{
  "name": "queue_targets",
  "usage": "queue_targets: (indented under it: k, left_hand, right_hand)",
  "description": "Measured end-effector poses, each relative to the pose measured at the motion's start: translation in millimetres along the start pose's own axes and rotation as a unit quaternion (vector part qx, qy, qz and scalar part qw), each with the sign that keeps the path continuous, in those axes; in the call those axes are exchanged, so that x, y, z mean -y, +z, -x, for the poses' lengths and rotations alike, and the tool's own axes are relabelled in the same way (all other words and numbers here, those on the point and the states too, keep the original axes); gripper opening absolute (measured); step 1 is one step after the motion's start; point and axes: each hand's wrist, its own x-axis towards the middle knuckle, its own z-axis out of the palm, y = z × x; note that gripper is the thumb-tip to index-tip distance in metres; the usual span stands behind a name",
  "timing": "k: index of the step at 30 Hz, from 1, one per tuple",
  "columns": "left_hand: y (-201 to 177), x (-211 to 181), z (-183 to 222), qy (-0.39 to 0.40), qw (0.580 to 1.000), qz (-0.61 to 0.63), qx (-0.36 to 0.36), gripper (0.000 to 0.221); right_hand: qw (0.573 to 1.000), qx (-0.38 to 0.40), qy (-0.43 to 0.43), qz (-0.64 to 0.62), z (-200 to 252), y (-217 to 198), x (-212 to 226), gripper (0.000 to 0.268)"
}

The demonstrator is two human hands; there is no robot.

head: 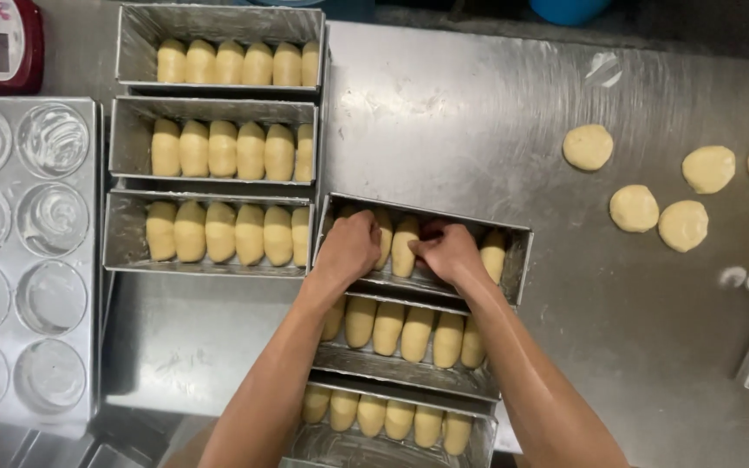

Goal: The person picks dough balls from a batch on the stainless steel table, flattens each one with a handheld dough roller, rolls the flattened dough into a cylinder by hand, and places it into a greased loaf pan, repeating this cycle for many dough pieces.

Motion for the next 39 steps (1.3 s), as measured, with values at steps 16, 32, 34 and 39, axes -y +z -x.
queue_targets:
  k: [16, 32, 34, 39]
  left_hand:
    - [20.7, -99.3, 32.0, 0.037, 0.999, 0.001, 0.017, 0.02]
    - [327.6, -309.8, -72.0, 0.081, 0.981, -0.148, -0.095, 0.071]
    - [332.8, -305.4, -61.9, 0.076, 0.98, -0.164, -0.082, 0.062]
    - [279.0, -334.8, -13.1, 0.121, 0.983, -0.138, -0.023, 0.042]
  right_hand:
    - [0.954, -0.252, -0.16, 0.019, 182.3, -126.2, -84.8, 0.034]
    - [0.887, -0.349, -0.126, 0.274, 189.6, -332.3, -438.7, 0.062]
    - [0.889, -0.342, -0.219, 0.212, 188.8, -341.0, -501.7, 0.052]
    - [0.846, -0.363, -0.376, 0.111, 145.0, -342.7, -537.7, 0.039]
